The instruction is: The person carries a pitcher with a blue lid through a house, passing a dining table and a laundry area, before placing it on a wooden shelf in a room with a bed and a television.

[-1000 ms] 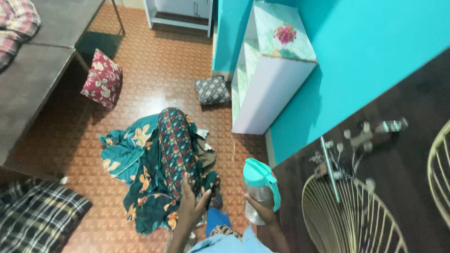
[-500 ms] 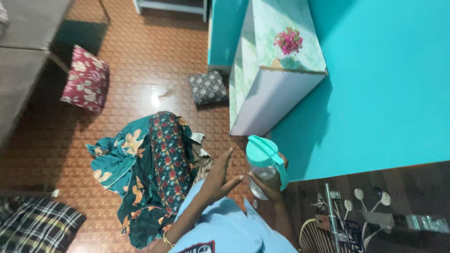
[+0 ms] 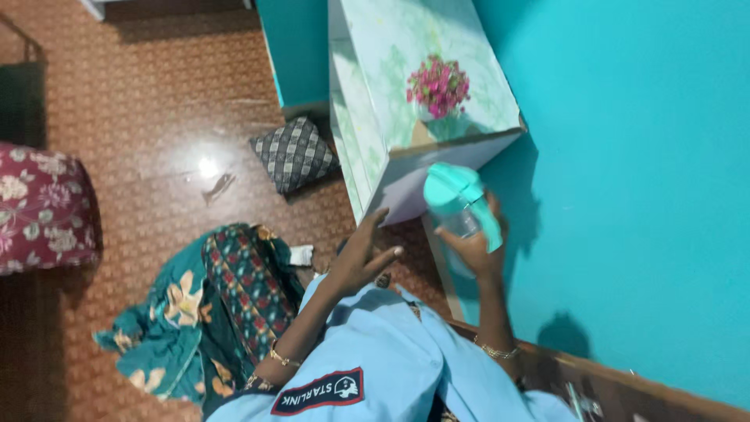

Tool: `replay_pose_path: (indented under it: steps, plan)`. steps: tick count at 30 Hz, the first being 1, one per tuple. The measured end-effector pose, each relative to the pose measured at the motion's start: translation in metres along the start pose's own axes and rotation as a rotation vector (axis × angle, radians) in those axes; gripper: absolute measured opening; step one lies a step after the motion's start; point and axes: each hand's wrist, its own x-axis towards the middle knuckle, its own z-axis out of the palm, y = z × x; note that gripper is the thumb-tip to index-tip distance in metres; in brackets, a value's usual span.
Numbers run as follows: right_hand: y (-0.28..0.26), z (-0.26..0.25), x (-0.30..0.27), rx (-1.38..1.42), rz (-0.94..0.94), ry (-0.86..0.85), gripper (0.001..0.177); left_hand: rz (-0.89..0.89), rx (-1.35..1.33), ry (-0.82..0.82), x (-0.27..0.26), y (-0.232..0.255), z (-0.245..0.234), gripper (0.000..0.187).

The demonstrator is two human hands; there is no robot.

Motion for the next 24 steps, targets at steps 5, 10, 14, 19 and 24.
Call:
replay_pose_path:
  steps: [5, 10, 14, 19, 24]
  plan:
    - [-0.01, -0.028, 0.126, -0.169, -0.175, 0.114, 0.106, 0.028, -0.095, -0.024, 0.115, -0.018, -0.038, 0.07]
    - [-0.035, -0.061, 0.192, -0.398, -0.199, -0.027, 0.109, 0.105, -0.136, -0.156, 0.172, -0.008, -0.045, 0.067]
    - [-0.051, -0.083, 0.232, -0.434, -0.081, -0.243, 0.1, 0.015, -0.279, -0.271, 0.193, 0.0, -0.05, 0.067]
    - [-0.06, -0.084, 0.276, -0.534, 0.042, -0.502, 0.1, 0.024, -0.322, -0.329, 0.209, -0.001, -0.053, 0.067]
    - [-0.064, -0.077, 0.3, -0.541, 0.045, -0.587, 0.098, -0.035, -0.311, -0.332, 0.219, -0.01, -0.061, 0.067]
